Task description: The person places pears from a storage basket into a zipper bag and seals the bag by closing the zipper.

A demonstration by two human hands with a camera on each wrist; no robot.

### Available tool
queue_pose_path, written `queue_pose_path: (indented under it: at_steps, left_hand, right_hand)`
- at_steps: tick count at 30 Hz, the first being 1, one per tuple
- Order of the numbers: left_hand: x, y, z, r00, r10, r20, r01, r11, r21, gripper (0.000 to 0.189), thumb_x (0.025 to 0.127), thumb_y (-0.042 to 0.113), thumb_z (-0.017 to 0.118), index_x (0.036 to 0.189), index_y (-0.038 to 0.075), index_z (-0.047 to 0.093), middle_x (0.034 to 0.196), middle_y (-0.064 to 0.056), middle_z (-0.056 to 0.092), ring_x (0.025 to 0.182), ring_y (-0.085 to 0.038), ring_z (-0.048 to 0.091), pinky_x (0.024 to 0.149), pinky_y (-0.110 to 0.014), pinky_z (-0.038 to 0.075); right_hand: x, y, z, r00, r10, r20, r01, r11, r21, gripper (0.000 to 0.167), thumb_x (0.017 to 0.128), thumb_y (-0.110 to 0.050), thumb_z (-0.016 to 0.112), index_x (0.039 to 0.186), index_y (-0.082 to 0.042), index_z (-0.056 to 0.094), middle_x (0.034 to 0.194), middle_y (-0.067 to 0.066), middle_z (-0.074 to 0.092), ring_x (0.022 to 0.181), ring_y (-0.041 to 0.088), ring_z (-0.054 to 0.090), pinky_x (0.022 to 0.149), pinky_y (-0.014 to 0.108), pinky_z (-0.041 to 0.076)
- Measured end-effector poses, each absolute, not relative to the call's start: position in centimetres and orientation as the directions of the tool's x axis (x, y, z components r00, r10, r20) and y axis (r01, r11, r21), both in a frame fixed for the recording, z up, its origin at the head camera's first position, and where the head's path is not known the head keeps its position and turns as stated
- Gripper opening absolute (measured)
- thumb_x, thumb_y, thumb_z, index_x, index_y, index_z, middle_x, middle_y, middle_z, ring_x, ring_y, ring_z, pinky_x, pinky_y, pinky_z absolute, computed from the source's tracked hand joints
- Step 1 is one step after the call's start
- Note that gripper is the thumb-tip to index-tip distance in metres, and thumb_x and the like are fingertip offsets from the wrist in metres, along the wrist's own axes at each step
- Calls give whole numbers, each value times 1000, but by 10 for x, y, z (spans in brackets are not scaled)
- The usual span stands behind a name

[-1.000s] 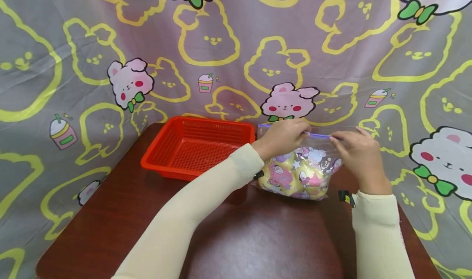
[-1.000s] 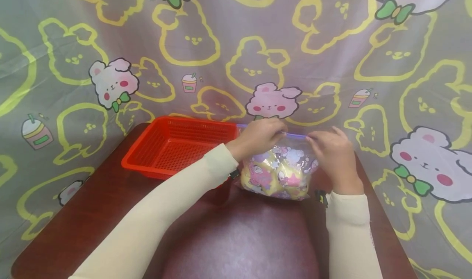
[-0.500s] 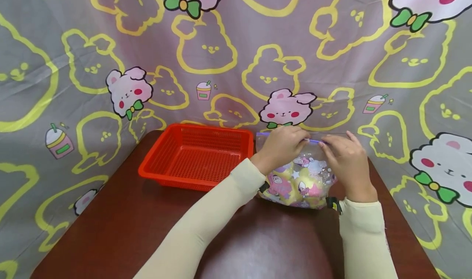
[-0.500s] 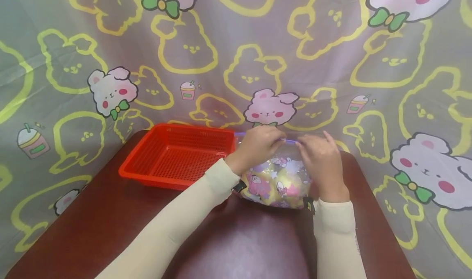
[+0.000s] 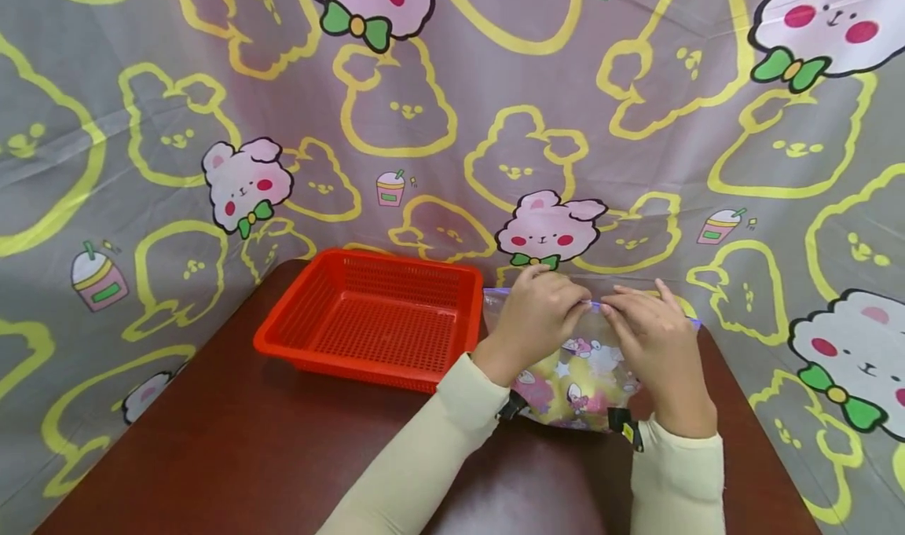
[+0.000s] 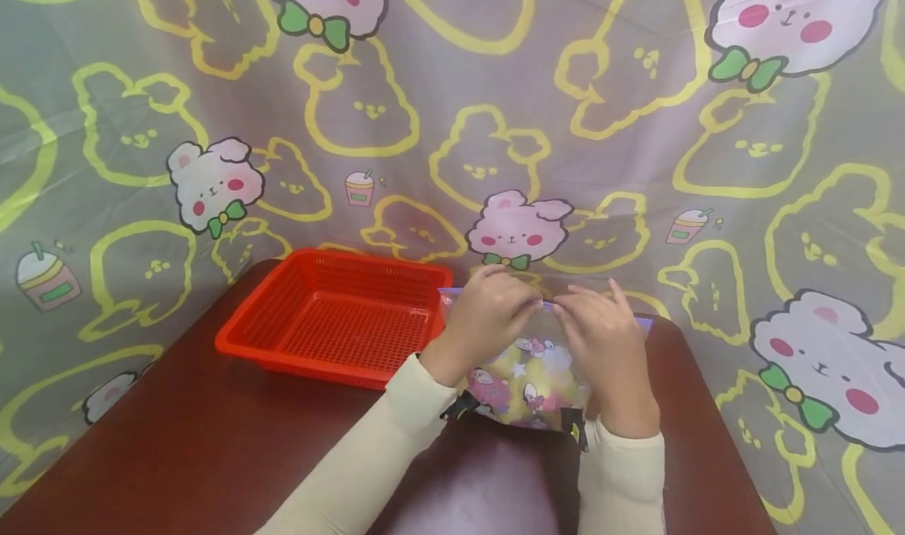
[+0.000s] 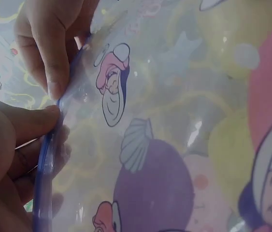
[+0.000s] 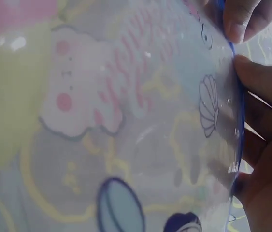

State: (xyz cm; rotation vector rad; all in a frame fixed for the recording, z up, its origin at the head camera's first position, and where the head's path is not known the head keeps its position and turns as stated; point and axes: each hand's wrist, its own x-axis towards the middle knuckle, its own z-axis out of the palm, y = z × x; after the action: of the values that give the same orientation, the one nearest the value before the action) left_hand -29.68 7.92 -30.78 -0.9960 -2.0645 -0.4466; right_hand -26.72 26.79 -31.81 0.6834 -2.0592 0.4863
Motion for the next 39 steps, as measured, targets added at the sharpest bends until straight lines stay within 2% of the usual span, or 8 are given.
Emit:
queue_pose_path:
  at_steps: [3,9,14,22,28,30,33,39]
  left_hand:
    - [-290,80,-312,-360,471,805,778,628,-20,10,93,22,67,93,16,76,90,6,72,87,-9,65,102,-38,39]
    - [-277,81,-319,-315,433,845,776,630,-34,9,91,21,69,92,15,76,86,5,71,82,-10,64,99,-36,42]
    - [-270,75,-327,-324,409,853,768,641,-15,8,90,22,70,93,16,75,87,6,71,82,-9,63,100,-35,41]
    - [-267,70,-326,-323,420,848,782,624,-11,10,89,23,73,96,16,75,91,6,71,89,-9,63,105,-37,35]
    - [-270,68,-323,-317,454,833,802,597,-19,10,89,23,72,96,16,75,89,6,71,88,-9,63,106,-38,35]
    - [-269,65,-323,-319,452,833,806,592,-13,9,89,22,72,95,16,76,88,6,71,87,-9,64,106,-38,35]
    - [-269,63,-324,-318,450,834,811,585,-6,9,88,21,73,94,16,76,88,5,71,86,-9,64,106,-38,35]
    - [-270,66,-323,-317,457,831,822,570,0,9,89,22,73,94,15,76,88,6,71,86,-8,63,106,-37,34]
  right_hand:
    - [-262,269,-317,-455,-304,837,-660,746,-87,17,76,-2,79,92,2,74,87,16,72,88,36,68,106,55,32]
    - [-257,274,-314,-442,-372,816,-719,691,-74,20,95,-20,65,87,-4,72,81,7,70,75,26,67,108,47,33]
    - [-254,271,-314,-464,-416,782,-747,658,-93,12,91,-14,68,85,-4,71,78,1,68,70,19,64,107,44,34]
    - [-252,270,-312,-445,-436,782,-794,595,-120,44,102,-39,48,85,-6,71,78,-1,67,72,18,63,106,35,36]
    - [-251,270,-307,-446,-452,772,-808,574,-131,44,101,-40,49,86,-6,72,81,-1,68,72,16,62,106,35,36]
    - [-252,269,-308,-459,-458,762,-809,569,-145,33,99,-32,58,87,-6,72,82,-2,68,73,14,62,106,36,37]
    - [-252,269,-309,-467,-459,756,-810,565,-156,30,99,-31,58,88,-6,73,82,-3,68,73,13,62,105,37,38]
    - [-251,274,-308,-473,-456,754,-800,581,-150,45,101,-41,48,86,-6,72,82,-2,67,73,15,62,105,33,38]
